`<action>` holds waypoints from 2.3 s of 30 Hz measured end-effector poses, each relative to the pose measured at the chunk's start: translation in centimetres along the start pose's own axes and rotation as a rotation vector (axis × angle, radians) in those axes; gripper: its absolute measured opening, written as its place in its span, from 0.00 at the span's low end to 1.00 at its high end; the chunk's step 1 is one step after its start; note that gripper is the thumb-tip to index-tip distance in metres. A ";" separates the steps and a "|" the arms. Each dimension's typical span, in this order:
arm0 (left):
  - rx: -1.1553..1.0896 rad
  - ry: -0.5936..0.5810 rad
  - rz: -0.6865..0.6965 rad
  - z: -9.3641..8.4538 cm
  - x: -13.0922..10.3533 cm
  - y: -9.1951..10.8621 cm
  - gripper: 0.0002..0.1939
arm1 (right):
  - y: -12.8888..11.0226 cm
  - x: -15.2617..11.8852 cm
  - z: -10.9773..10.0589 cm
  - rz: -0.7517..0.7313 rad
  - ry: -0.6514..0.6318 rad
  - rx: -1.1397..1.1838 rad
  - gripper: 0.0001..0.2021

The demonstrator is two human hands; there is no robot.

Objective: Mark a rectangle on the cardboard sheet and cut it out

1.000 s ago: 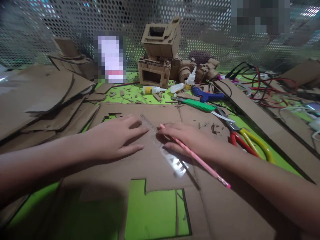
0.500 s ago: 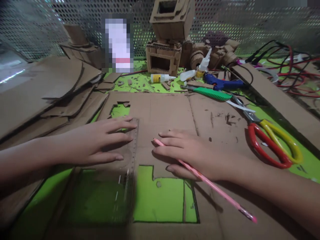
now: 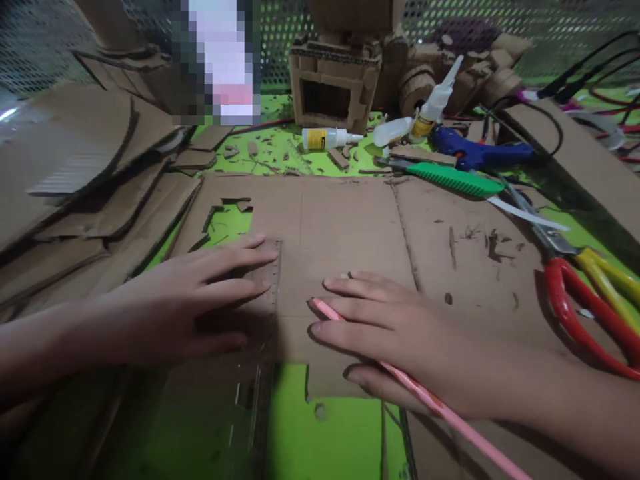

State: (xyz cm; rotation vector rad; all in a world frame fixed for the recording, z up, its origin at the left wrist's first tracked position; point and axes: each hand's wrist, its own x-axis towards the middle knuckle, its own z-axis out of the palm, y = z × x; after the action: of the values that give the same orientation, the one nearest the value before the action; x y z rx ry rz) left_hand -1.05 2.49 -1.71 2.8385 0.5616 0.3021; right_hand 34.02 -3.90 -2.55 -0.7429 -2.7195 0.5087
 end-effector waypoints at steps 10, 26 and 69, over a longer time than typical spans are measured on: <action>-0.009 -0.047 -0.006 -0.7 -0.1 0.1 0.23 | -0.1 -0.2 -0.1 -0.005 -0.014 0.043 0.28; -0.011 -0.040 0.005 -0.5 0.0 -0.1 0.21 | -0.7 0.1 -0.3 0.034 -0.006 0.024 0.23; 0.047 -0.188 -0.068 -1.0 8.5 -5.4 0.34 | 6.0 4.8 -6.4 0.504 0.315 0.142 0.19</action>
State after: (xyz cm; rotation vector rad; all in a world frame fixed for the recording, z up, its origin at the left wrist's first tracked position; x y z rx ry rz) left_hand 4.53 10.94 -0.85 2.8439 0.6310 0.0093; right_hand 34.86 5.14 1.59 -1.3485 -2.1742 0.6191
